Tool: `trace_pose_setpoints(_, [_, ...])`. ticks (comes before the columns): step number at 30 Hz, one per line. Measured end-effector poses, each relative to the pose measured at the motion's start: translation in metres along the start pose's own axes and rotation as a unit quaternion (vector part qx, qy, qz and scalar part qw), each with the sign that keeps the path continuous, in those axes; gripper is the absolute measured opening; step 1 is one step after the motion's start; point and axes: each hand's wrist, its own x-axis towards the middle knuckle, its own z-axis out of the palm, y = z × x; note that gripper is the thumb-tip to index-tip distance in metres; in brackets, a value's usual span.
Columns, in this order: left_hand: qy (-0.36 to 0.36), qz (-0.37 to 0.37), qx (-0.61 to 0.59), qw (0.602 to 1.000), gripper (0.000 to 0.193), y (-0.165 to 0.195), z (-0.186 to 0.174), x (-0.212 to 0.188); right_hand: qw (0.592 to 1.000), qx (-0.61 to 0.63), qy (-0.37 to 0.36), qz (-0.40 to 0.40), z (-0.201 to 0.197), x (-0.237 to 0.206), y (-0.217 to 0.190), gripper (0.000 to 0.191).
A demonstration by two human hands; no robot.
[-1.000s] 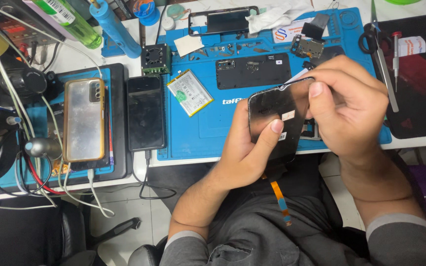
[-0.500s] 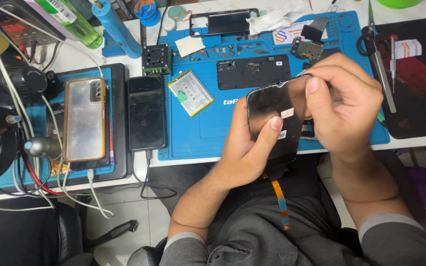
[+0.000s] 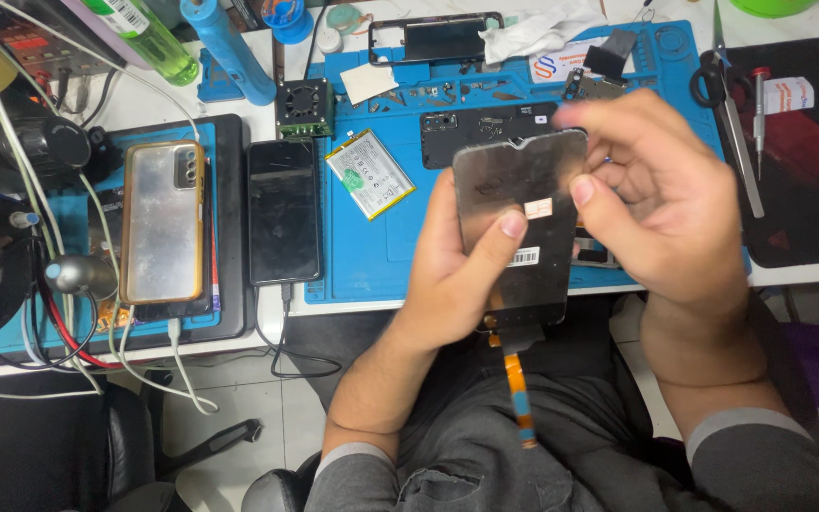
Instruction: The person holds a replacement display assembly with its flex cable, powers on the phone to test it showing the vivo boot logo, then peels the protective film from the new screen and presses and aligns the display assembly along its edges by hand at the workbench.
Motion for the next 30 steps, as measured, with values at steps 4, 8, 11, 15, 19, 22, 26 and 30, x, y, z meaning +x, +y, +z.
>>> trace_pose_setpoints(4, [-0.026, 0.003, -0.037, 0.999, 0.041, 0.016, 0.002, 0.001, 0.993, -0.032, 0.065, -0.098, -0.009, -0.005, 0.009, 0.015])
trace_pose_setpoints(8, [-0.041, -0.003, -0.03, 0.999, 0.039, 0.019, 0.001, -0.002, 0.99, 0.026, 0.073, -0.116, -0.017, -0.001, 0.024, 0.011])
trace_pose_setpoints(11, [-0.034, -0.021, -0.048, 0.998, 0.042, 0.011, -0.002, -0.003, 0.996, 0.037, 0.049, -0.065, -0.015, -0.001, 0.023, 0.041])
trace_pose_setpoints(15, [-0.023, 0.005, 0.098, 0.995, 0.038, 0.0, -0.006, -0.007, 0.999, -0.01, 0.003, -0.05, -0.005, 0.001, 0.012, 0.026])
trace_pose_setpoints(19, [-0.023, 0.028, 0.155, 0.987, 0.037, -0.003, -0.007, -0.009, 0.999, -0.027, 0.021, 0.006, -0.002, 0.006, -0.003, 0.01])
trace_pose_setpoints(22, [-0.059, 0.006, 0.096, 0.994, 0.035, 0.002, -0.008, -0.007, 0.996, -0.089, 0.021, -0.004, -0.003, 0.006, -0.01, 0.013])
trace_pose_setpoints(26, [-0.078, -0.011, 0.056, 0.995, 0.037, 0.009, -0.004, -0.003, 0.995, -0.092, 0.027, -0.03, -0.007, -0.002, -0.004, 0.019])
trace_pose_setpoints(30, [-0.088, -0.037, -0.011, 0.995, 0.038, 0.018, 0.0, -0.002, 0.993, -0.013, 0.046, -0.107, -0.022, 0.002, 0.019, 0.027])
